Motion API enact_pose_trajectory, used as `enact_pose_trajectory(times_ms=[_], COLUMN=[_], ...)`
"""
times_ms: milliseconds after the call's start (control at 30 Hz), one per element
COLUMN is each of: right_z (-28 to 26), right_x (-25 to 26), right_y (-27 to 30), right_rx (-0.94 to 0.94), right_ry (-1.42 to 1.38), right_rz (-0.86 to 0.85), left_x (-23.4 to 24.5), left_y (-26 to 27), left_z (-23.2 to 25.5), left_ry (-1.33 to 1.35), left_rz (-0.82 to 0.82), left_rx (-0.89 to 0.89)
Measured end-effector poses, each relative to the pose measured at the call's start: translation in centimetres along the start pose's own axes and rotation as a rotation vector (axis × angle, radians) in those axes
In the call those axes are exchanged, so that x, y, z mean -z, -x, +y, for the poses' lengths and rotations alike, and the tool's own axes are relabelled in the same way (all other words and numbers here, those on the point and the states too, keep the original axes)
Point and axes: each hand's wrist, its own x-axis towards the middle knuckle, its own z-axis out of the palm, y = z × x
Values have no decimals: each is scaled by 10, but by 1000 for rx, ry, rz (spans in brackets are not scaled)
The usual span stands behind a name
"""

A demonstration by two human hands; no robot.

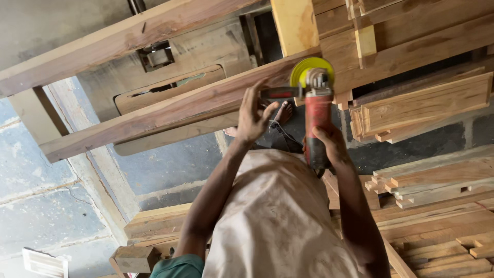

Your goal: The person uses an angle grinder to sand several wooden beams and frames. They move the tool along the wood, turning the pieces over and repositioning them by hand to sand different surfaces.

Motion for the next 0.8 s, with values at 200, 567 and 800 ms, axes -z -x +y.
enact_pose_trajectory(times_ms=[200, 567, 800], right_z=[-46, -120, -61], right_x=[2, 5, 14], right_y=[-35, -115, -49], right_rx=[-102, -156, -264], right_ry=[-64, -24, 7], right_rz=[-19, -87, -20], left_x=[-40, -34, -22], left_y=[-50, -157, -71], left_z=[5, -22, 18], left_ry=[32, -201, -99], left_rz=[159, 245, 67], left_rx=[-59, -286, -13])
